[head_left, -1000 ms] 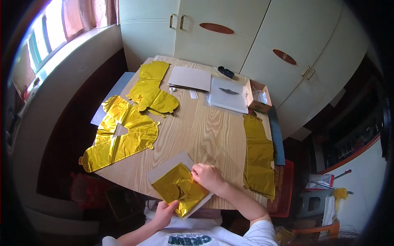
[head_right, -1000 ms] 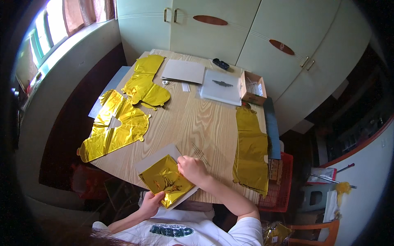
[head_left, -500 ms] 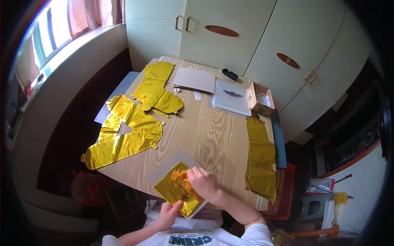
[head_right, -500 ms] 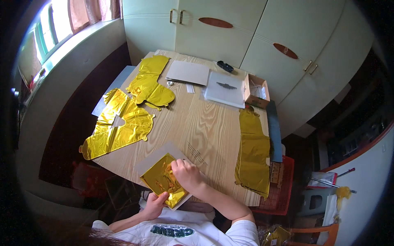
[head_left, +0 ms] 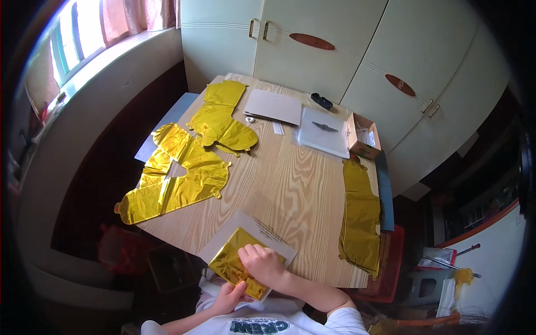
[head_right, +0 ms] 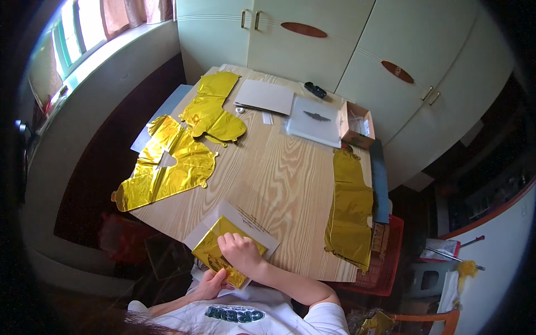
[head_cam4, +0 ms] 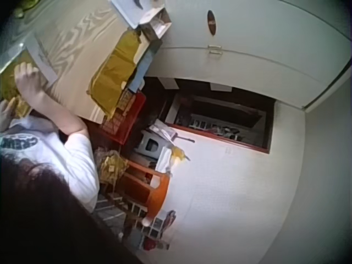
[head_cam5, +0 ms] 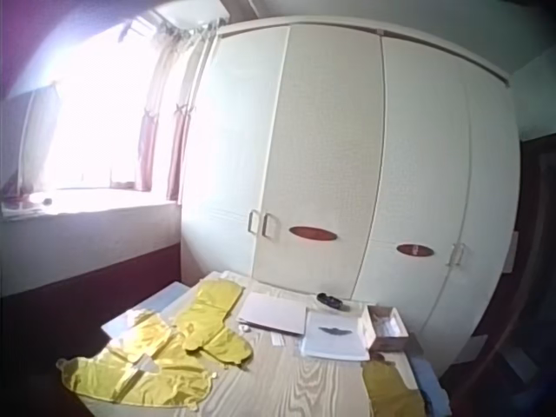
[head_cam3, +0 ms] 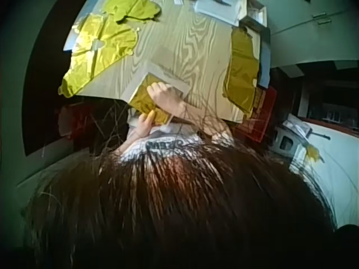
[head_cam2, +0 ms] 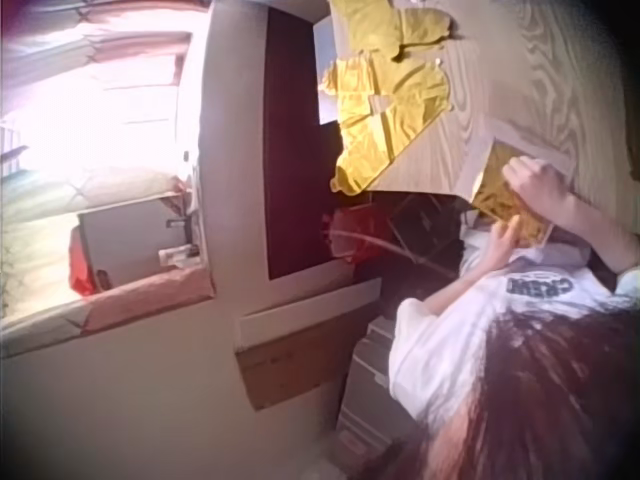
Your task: Folding gold foil balloons at a table.
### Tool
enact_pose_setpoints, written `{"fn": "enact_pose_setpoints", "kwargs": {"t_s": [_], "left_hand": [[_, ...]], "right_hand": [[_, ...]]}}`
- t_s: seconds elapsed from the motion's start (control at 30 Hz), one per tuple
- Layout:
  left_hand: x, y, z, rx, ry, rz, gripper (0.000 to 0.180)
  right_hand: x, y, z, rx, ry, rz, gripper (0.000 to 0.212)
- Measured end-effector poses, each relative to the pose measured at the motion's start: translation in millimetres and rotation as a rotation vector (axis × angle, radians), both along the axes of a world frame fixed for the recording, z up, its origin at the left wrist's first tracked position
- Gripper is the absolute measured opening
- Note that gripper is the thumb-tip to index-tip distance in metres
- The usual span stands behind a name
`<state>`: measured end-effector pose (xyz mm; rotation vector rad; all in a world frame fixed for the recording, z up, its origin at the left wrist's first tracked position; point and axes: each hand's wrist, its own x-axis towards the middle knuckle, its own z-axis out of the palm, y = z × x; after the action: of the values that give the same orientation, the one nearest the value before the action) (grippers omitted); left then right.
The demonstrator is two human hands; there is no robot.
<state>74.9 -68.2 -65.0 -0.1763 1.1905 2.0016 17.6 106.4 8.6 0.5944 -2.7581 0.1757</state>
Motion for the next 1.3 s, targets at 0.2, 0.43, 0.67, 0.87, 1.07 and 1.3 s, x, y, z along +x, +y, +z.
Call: {"fn": "enact_pose_setpoints", "kwargs": {"t_s": [0.2,0.43,0.67,0.87,1.07,1.3], "left_hand": [[-5,-29,1,-0.07,0.049,0.049,0.023],[-19,-14,15,-0.098,0.115,0.045,0.021],[-20,-7,-5,-0.145,0.228,0.048,0.02],[-12,0,-14,-0.042,0.176,0.144,0.02],[-8,9,-17,0.021,0.13,0.207,0.018],[-8,21,-21,-0.024,0.12,0.251,0.018]], "right_hand": [[6,-1,-2,0.035,0.005,0.002,0.009],[9,-5,2,0.047,0.018,0.021,0.009],[13,-6,6,-0.005,0.026,0.029,0.008],[13,-3,8,-0.04,0.008,0.041,0.008],[11,-1,6,-0.057,0.035,0.036,0.007],[16,7,0,-0.121,-0.1,0.042,0.016]]}}
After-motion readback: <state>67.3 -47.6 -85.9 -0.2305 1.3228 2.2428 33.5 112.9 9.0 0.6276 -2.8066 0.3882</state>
